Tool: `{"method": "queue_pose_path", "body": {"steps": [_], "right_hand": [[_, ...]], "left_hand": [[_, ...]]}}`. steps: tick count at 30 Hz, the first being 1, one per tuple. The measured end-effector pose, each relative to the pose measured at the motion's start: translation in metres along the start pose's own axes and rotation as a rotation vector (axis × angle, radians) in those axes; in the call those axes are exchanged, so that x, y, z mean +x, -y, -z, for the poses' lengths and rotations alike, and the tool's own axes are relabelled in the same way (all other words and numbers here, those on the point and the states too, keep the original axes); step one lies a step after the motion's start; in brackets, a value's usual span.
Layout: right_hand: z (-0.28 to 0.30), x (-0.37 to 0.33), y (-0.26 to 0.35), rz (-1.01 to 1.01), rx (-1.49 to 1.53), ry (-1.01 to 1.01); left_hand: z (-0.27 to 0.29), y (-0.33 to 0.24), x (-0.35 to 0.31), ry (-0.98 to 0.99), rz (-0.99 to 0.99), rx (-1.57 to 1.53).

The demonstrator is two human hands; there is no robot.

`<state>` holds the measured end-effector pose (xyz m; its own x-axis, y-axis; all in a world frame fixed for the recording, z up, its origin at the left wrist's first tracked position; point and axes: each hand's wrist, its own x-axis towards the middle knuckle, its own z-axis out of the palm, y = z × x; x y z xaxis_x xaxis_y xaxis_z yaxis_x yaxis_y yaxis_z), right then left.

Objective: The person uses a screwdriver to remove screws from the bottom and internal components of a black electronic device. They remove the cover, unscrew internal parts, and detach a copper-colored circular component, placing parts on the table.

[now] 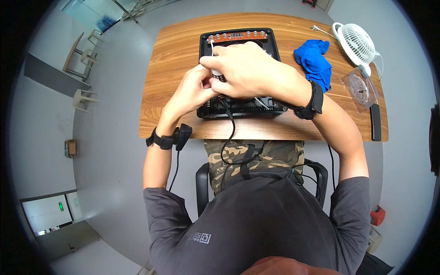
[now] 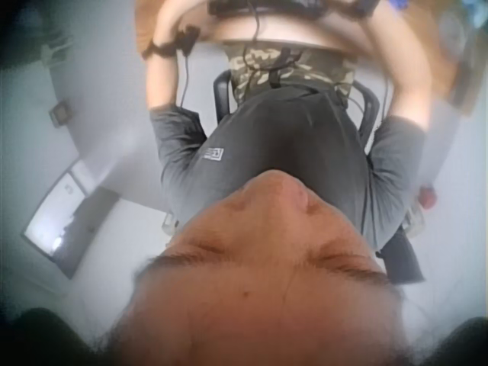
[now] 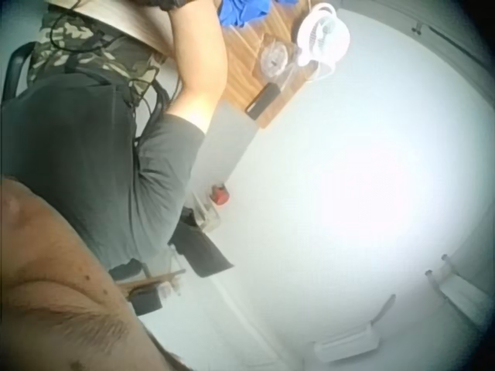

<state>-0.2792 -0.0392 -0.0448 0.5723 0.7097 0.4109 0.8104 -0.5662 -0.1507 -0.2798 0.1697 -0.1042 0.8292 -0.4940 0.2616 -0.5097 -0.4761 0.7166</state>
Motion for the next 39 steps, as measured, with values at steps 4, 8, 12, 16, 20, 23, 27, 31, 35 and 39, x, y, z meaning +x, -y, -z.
{"method": "queue_pose_path", "body": {"steps": [4,8,12,16,20,23,27,31,35,39], "right_hand": [[0.009,0.013,0.007,-0.155,-0.140,0.140],[0.000,0.010,0.006,-0.141,-0.124,0.068],[0.003,0.004,0.007,-0.065,0.006,0.063],[-0.003,-0.002,0.007,0.074,0.113,0.004],[0.007,0.008,0.010,-0.060,-0.008,0.120],[0.012,0.015,0.009,-0.090,-0.208,0.165],[0.004,0.009,0.009,-0.069,-0.136,0.073],[0.002,0.004,0.005,-0.015,-0.023,0.064],[-0.003,-0.003,0.002,0.086,-0.028,-0.080],[0.010,0.011,0.013,-0.095,-0.168,0.155]], "left_hand": [[0.001,-0.026,0.004,-0.001,0.077,0.020],[-0.013,-0.020,0.005,-0.120,0.071,0.025],[-0.011,-0.018,0.001,-0.104,0.113,0.061],[-0.004,-0.014,-0.007,-0.005,0.131,-0.118],[-0.008,-0.011,-0.007,-0.028,0.074,-0.113],[-0.012,-0.020,-0.004,-0.052,0.108,-0.030],[-0.015,-0.020,0.002,-0.011,0.170,0.001],[-0.005,-0.009,-0.001,0.080,0.155,-0.072],[0.003,-0.005,-0.004,0.165,0.263,-0.178],[-0.004,-0.008,-0.007,0.036,0.108,-0.128]]}}
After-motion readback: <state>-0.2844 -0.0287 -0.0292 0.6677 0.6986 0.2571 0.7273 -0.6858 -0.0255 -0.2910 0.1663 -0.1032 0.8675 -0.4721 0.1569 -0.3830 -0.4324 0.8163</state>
